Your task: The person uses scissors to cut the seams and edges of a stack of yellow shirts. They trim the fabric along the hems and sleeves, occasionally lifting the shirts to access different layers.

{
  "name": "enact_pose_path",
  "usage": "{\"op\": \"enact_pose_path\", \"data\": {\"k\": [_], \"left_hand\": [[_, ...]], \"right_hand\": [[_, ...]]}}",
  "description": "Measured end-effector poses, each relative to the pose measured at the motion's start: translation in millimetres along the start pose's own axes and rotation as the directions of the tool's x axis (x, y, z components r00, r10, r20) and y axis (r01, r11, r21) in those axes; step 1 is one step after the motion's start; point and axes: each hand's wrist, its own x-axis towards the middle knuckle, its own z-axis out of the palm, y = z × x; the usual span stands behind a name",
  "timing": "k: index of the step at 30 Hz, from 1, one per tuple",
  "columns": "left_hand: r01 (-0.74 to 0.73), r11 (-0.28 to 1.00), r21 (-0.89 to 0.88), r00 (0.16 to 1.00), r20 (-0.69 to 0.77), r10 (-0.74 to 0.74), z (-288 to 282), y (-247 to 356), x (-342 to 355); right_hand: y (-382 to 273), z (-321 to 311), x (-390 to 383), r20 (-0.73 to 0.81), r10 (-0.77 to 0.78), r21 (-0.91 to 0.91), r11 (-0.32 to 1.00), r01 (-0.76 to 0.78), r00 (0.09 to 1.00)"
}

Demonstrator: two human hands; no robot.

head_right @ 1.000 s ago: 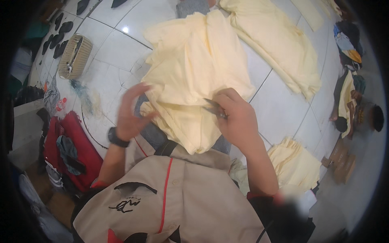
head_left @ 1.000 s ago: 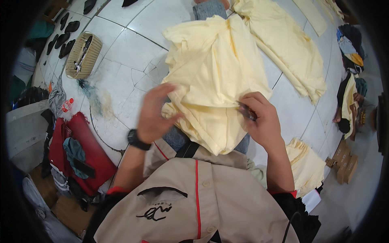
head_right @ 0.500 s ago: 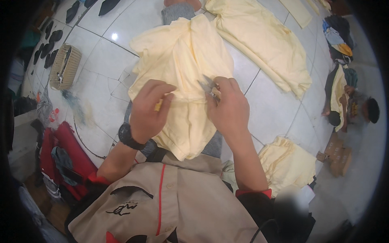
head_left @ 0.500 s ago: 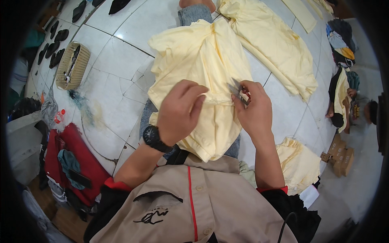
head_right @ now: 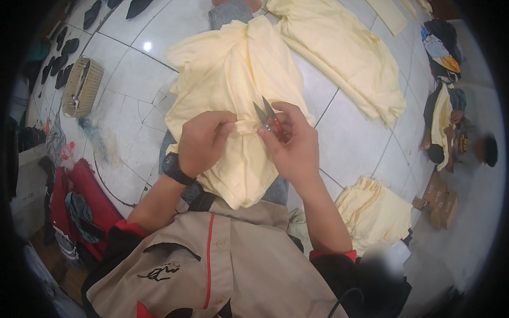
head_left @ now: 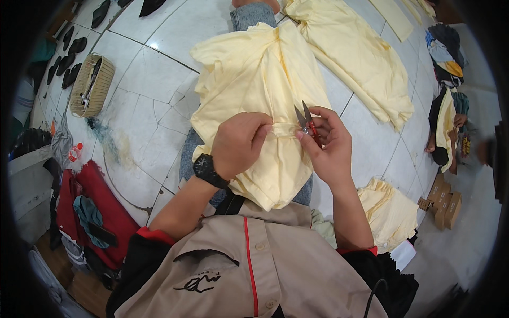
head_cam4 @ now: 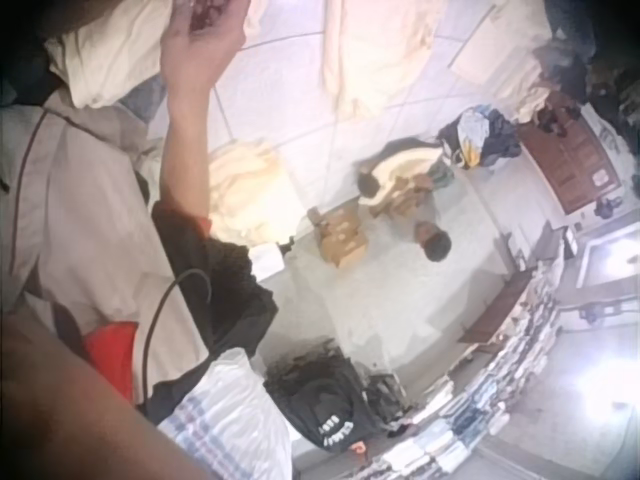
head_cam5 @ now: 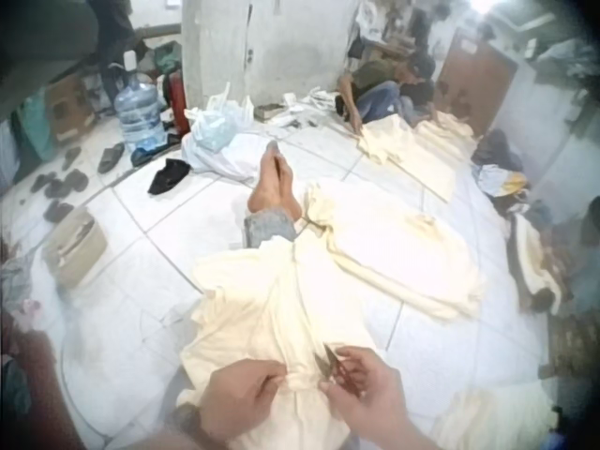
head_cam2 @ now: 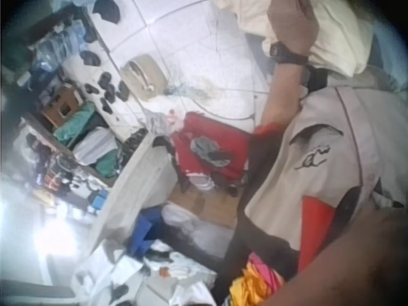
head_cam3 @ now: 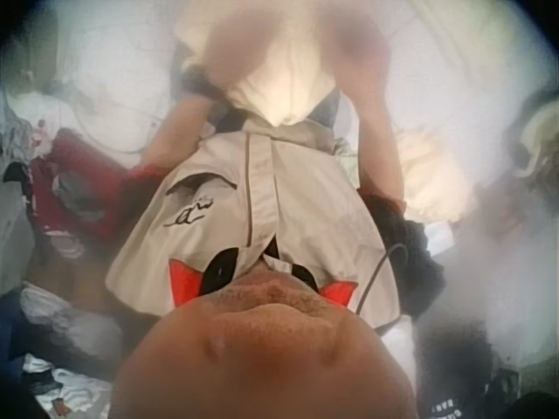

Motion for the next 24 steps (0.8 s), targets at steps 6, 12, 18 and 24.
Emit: {"op": "enact_pose_path", "data": {"k": [6, 12, 18, 24], "left_hand": [[0.125, 0.979, -0.162, 0.987, 0.119, -0.107, -16.3, 4.7, -2.6], [0.185, 0.966, -0.182, 0.976, 0.145, -0.160, -15.5, 8.9, -1.6], [0.133, 0.979, -0.156, 0.990, 0.076, -0.122, -9.8, 10.7, -8.2], [0.019, 0.989, -0.149, 0.994, -0.100, -0.035, -14.2, 8.5, -22.7]], "right_hand": [[-6.4, -2.1, -8.5, 0.132, -0.278, -0.348, 0.886, 0.307, 0.952], [-21.0, 0.9, -16.2, 0.330, -0.491, -0.650, 0.501, 0.571, 0.806], [-23.9, 14.5, -22.1, 0.333, -0.516, -0.730, 0.389, 0.562, 0.789], [-27.0, 20.0, -27.5, 0.312, -0.475, -0.754, 0.404, 0.518, 0.823]]}}
